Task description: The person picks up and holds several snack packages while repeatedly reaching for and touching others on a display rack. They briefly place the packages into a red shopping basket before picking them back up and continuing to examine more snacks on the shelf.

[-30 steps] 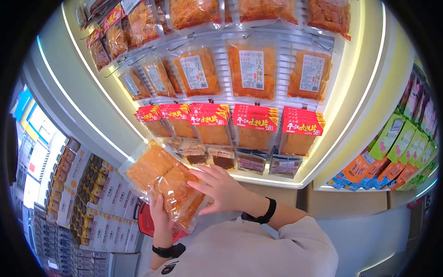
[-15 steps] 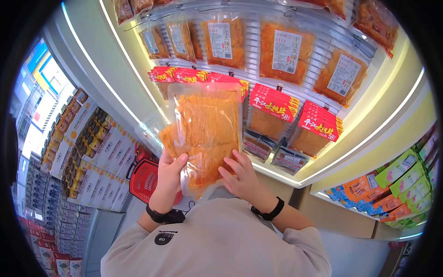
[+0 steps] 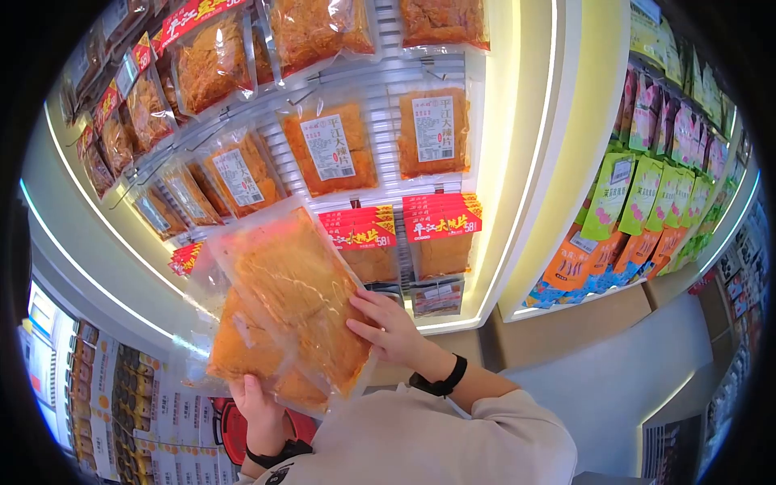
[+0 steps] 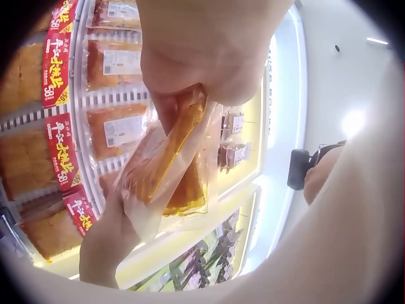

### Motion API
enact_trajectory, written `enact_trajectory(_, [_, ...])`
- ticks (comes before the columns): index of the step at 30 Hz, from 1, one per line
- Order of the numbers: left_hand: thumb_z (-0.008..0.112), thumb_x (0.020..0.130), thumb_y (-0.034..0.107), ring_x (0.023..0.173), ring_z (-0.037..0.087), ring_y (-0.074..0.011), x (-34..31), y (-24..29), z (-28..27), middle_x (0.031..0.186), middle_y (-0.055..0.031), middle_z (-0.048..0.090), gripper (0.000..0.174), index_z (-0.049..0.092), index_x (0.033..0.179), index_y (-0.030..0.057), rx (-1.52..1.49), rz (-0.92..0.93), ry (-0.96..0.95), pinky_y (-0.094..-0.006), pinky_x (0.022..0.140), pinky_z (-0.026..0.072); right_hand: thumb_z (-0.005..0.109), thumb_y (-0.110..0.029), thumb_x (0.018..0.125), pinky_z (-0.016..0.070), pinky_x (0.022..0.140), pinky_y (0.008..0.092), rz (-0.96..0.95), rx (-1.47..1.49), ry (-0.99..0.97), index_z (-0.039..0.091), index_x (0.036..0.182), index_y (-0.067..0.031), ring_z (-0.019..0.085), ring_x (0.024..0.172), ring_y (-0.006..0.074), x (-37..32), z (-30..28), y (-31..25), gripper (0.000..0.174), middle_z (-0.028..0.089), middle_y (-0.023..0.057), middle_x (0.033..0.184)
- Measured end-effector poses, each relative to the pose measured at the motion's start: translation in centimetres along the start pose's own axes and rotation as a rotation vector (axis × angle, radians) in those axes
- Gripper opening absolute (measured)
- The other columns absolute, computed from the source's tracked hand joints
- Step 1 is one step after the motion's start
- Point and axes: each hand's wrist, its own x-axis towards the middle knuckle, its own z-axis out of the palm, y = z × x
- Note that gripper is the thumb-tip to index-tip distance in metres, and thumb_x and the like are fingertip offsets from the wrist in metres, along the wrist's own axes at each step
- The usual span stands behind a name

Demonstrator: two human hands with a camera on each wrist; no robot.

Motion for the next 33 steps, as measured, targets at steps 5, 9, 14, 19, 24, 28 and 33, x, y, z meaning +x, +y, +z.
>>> enact_trajectory(5, [0.051, 0.093, 0.019, 0.116, 0.050, -0.0248, 0.3, 0.4, -1.3, 0.129, -0.0117, 0.048, 0.045, 0.037, 0.133, 0.0025, 0.008, 0.007, 0.021, -0.0413, 0.097, 0.0420, 0.055, -0.003, 0.087, 0.0497, 0.089, 0.0409, 0.529, 0.426, 0.508, 0.046, 0.124, -0.0064, 0.054, 0.114, 0.0331, -0.4, -1.1, 1.1, 0.038, 0.049, 0.0176, 0.128])
enact_trajectory(9, [0.050, 0.093, 0.017, 0.117, 0.049, -0.0258, 0.0, 0.3, -2.5, 0.132, -0.0132, 0.046, 0.048, 0.033, 0.136, 0.0012, -0.027, -0.058, 0.065, -0.0403, 0.098, 0.0409, 0.044, -0.008, 0.095, 0.0536, 0.083, 0.0374, 0.793, 1.025, 1.039, 0.032, 0.133, -0.0095, 0.058, 0.108, 0.0240, 2.1, -4.8, 2.0, 0.040, 0.050, 0.0112, 0.126])
enact_trajectory(14, [0.048, 0.094, 0.016, 0.120, 0.047, -0.0273, -0.4, 0.6, -3.0, 0.134, -0.0141, 0.043, 0.050, 0.029, 0.138, 0.0019, -0.057, -0.107, 0.106, -0.0414, 0.099, 0.0401, 0.045, -0.009, 0.095, 0.0536, 0.081, 0.0361, 0.755, 0.908, 1.163, 0.033, 0.133, -0.0136, 0.055, 0.109, 0.0215, 4.6, -7.4, 3.0, 0.040, 0.048, 0.0066, 0.127])
enact_trajectory(19, [0.047, 0.094, 0.015, 0.122, 0.044, -0.0281, -1.1, 0.3, -3.5, 0.136, -0.0149, 0.041, 0.052, 0.026, 0.139, 0.0018, -0.081, -0.130, 0.141, -0.0421, 0.100, 0.0395, 0.046, -0.009, 0.095, 0.0527, 0.082, 0.0364, 0.718, 0.884, 1.225, 0.032, 0.135, -0.0152, 0.054, 0.110, 0.0200, 6.6, -7.5, 3.0, 0.043, 0.046, 0.0052, 0.129])
enact_trajectory(24, [0.046, 0.094, 0.015, 0.123, 0.044, -0.0287, -1.6, 0.4, -3.8, 0.136, -0.0148, 0.040, 0.051, 0.026, 0.140, 0.0027, -0.018, -0.112, 0.159, -0.0433, 0.100, 0.0396, 0.046, -0.008, 0.094, 0.0521, 0.082, 0.0361, 0.704, 0.879, 1.277, 0.031, 0.136, -0.0173, 0.051, 0.113, 0.0195, 7.2, -7.7, 3.6, 0.045, 0.043, 0.0050, 0.132])
enact_trajectory(28, [0.045, 0.094, 0.015, 0.122, 0.044, -0.0288, -1.8, 0.8, -3.5, 0.136, -0.0147, 0.041, 0.051, 0.025, 0.140, 0.0030, -0.011, -0.095, 0.203, -0.0436, 0.100, 0.0400, 0.045, -0.009, 0.095, 0.0476, 0.089, 0.0339, 0.765, 0.861, 1.300, 0.032, 0.136, -0.0167, 0.048, 0.116, 0.0167, 7.2, -7.5, 3.3, 0.044, 0.043, 0.0028, 0.132])
enact_trajectory(33, [0.046, 0.094, 0.014, 0.122, 0.045, -0.0283, -2.2, 0.8, -3.8, 0.135, -0.0143, 0.041, 0.050, 0.027, 0.139, 0.0025, -0.036, -0.095, 0.190, -0.0432, 0.099, 0.0404, 0.046, -0.009, 0.095, 0.0481, 0.088, 0.0338, 0.784, 0.848, 1.339, 0.033, 0.136, -0.0167, 0.048, 0.116, 0.0170, 7.1, -7.4, 2.8, 0.044, 0.043, 0.0027, 0.133])
